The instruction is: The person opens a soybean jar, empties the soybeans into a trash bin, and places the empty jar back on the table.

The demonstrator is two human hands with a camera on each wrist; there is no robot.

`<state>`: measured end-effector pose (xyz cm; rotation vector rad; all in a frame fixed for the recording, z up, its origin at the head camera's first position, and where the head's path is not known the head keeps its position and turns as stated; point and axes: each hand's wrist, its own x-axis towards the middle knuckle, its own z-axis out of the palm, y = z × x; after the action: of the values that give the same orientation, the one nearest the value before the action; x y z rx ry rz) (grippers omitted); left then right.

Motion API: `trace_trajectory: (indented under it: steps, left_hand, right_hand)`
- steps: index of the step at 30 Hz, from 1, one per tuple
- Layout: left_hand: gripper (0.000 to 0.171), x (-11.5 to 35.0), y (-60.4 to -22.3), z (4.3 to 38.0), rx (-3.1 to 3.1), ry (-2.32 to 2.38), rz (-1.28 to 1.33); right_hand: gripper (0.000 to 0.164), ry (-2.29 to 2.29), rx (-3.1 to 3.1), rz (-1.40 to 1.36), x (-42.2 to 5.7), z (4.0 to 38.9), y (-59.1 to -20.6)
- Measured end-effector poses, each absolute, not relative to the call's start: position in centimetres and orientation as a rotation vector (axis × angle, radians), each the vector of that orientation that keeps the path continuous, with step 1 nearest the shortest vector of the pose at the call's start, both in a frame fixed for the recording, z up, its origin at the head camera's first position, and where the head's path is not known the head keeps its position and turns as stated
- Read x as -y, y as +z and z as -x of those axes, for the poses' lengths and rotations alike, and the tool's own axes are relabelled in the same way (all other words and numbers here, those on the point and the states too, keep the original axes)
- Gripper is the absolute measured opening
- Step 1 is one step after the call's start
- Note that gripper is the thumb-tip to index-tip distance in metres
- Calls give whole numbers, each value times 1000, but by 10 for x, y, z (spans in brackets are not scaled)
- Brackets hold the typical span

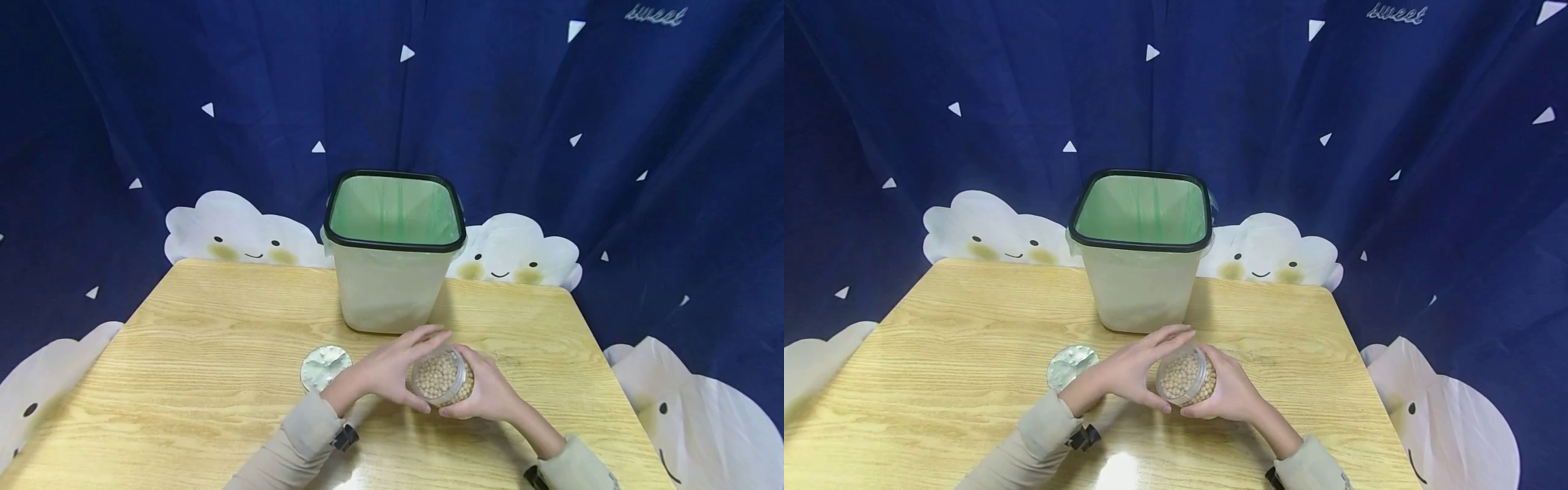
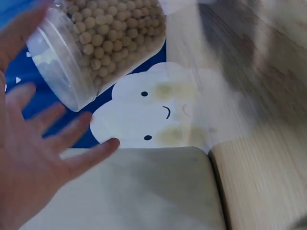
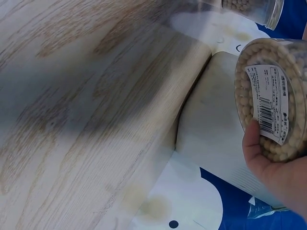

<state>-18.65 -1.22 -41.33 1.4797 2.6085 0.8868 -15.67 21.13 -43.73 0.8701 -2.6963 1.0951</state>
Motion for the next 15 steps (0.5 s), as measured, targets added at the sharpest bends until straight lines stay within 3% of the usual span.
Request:
trace_trajectory:
  steps: [6,15]
  left_hand:
    - [96,13,-412,189,-2481,945,-1612]
    - [89,8,-413,182,-2710,1013,-1380]
  right_hand:
    - [92,1122,2677,-879,-211,156,-439]
    - [91,1183,2659,-821,-209,155,-440]
